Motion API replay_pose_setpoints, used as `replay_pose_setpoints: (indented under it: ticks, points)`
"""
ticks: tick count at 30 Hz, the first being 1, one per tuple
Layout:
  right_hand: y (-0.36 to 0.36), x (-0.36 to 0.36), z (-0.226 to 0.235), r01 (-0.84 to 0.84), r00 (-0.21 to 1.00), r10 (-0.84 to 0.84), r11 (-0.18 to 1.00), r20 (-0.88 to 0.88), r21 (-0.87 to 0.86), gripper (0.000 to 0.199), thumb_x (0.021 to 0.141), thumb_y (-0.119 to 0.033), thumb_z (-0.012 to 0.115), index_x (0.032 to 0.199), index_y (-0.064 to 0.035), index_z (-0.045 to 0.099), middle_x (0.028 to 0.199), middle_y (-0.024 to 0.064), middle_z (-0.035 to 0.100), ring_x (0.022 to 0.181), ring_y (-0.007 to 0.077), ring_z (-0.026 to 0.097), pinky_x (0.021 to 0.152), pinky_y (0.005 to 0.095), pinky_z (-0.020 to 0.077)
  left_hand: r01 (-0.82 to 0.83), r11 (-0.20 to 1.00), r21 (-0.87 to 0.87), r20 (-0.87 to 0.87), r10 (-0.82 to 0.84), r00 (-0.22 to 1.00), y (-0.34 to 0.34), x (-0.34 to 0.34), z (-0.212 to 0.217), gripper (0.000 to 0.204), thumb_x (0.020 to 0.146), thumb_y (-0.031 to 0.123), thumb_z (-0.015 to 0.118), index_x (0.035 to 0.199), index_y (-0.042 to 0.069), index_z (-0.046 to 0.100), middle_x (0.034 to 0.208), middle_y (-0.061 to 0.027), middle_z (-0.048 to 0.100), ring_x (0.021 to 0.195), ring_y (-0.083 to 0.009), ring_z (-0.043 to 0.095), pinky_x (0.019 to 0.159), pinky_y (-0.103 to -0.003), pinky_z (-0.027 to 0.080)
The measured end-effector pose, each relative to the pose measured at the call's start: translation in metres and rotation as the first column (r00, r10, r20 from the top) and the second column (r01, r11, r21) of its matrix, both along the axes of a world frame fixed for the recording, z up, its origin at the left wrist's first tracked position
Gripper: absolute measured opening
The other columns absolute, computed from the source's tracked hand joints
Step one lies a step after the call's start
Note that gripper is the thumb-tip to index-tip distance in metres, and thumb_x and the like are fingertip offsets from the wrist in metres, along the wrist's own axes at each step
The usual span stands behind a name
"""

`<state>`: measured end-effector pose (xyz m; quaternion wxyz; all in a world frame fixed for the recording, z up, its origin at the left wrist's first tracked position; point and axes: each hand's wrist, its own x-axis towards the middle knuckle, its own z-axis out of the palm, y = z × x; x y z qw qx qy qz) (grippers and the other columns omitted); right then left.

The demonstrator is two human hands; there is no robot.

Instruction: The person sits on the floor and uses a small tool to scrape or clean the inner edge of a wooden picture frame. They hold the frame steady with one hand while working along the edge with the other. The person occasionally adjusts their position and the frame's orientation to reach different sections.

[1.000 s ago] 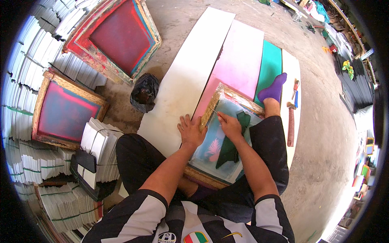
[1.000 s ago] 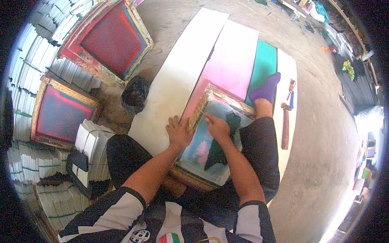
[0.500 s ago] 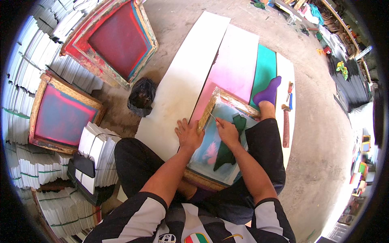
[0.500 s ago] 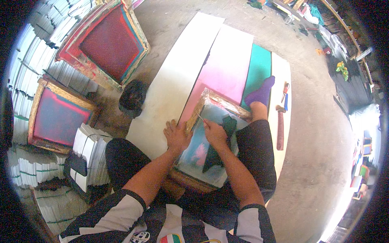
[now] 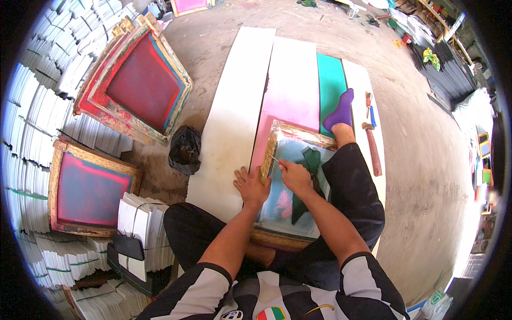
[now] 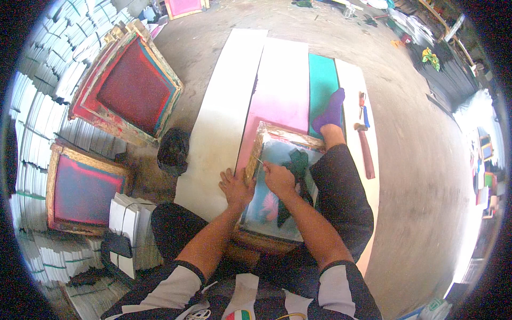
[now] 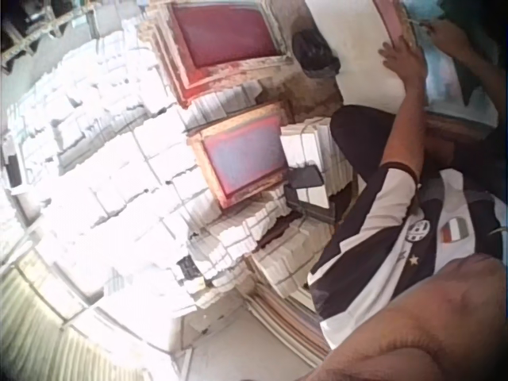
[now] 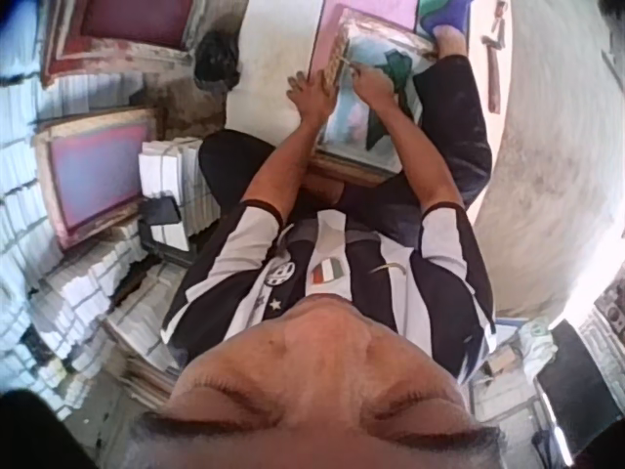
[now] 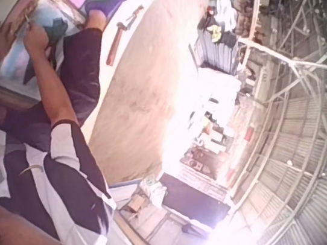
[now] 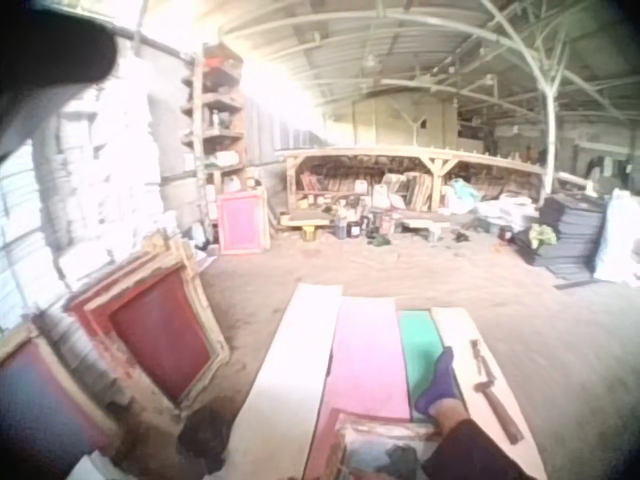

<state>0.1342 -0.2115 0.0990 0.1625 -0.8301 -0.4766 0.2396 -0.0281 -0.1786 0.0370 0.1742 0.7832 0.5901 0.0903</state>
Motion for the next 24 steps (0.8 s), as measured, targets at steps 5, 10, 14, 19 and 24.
replay_pose_setpoints:
  ticks: [5,10,14,19,24]
  points:
    - [-0.001,-0.009,0.006,0.044,0.999,-0.044,0.999,0.012,0.002,0.034,0.102,-0.037,0.054,0.129,-0.0244,0.071,0.103,0.0186,0.075,0.094,0.0425,0.072,0.084,0.0547,0.0573,-0.004,0.996,-0.084,-0.021,0.002,1.0,0.001,-0.001,0.006,0.07,0.092,0.057,0.065,0.151,0.022,0.048,0.158,-0.0306,0.031,0.15,-0.056,0.019,0.116,-0.072,0.021]
    - [-0.003,-0.01,0.005,0.027,0.997,-0.027,1.0,0.077,0.0,0.032,0.102,-0.036,0.052,0.128,-0.0273,0.07,0.101,0.0203,0.075,0.091,0.0437,0.073,0.081,0.0561,0.0585,0.016,0.989,-0.148,0.01,-0.015,1.0,-0.002,-0.004,0.011,0.074,0.091,0.057,0.067,0.153,0.023,0.045,0.161,-0.0308,0.027,0.152,-0.0551,0.015,0.12,-0.069,0.016]
    - [0.006,-0.014,0.017,0.002,0.985,0.015,0.995,0.172,-0.098,0.032,0.102,-0.033,0.052,0.128,-0.028,0.07,0.102,0.0202,0.075,0.093,0.0427,0.074,0.082,0.0552,0.0593,0.072,0.976,-0.203,0.021,-0.069,0.997,-0.001,-0.012,0.013,0.08,0.089,0.054,0.069,0.155,0.019,0.041,0.166,-0.029,0.022,0.155,-0.0516,0.01,0.123,-0.066,0.012]
    - [0.018,-0.02,0.033,-0.03,0.971,0.065,0.988,0.23,-0.154,0.029,0.101,-0.027,0.053,0.121,-0.018,0.072,0.097,0.021,0.075,0.091,0.0423,0.074,0.082,0.0553,0.0587,0.185,0.978,-0.092,0.056,-0.18,0.982,-0.019,-0.035,-0.023,0.087,0.089,0.048,0.069,0.159,0.008,0.035,0.168,-0.025,0.023,0.156,-0.0483,0.014,0.121,-0.069,0.017]
    - [0.032,-0.023,0.022,-0.12,0.92,0.204,0.959,0.334,-0.255,0.025,0.097,-0.021,0.053,0.111,-0.0131,0.072,0.097,0.0212,0.075,0.09,0.0416,0.074,0.081,0.054,0.0593,0.193,0.978,-0.083,0.065,-0.188,0.98,-0.022,-0.035,-0.026,0.085,0.089,0.043,0.068,0.158,0.007,0.036,0.168,-0.0251,0.024,0.156,-0.049,0.015,0.12,-0.07,0.018]
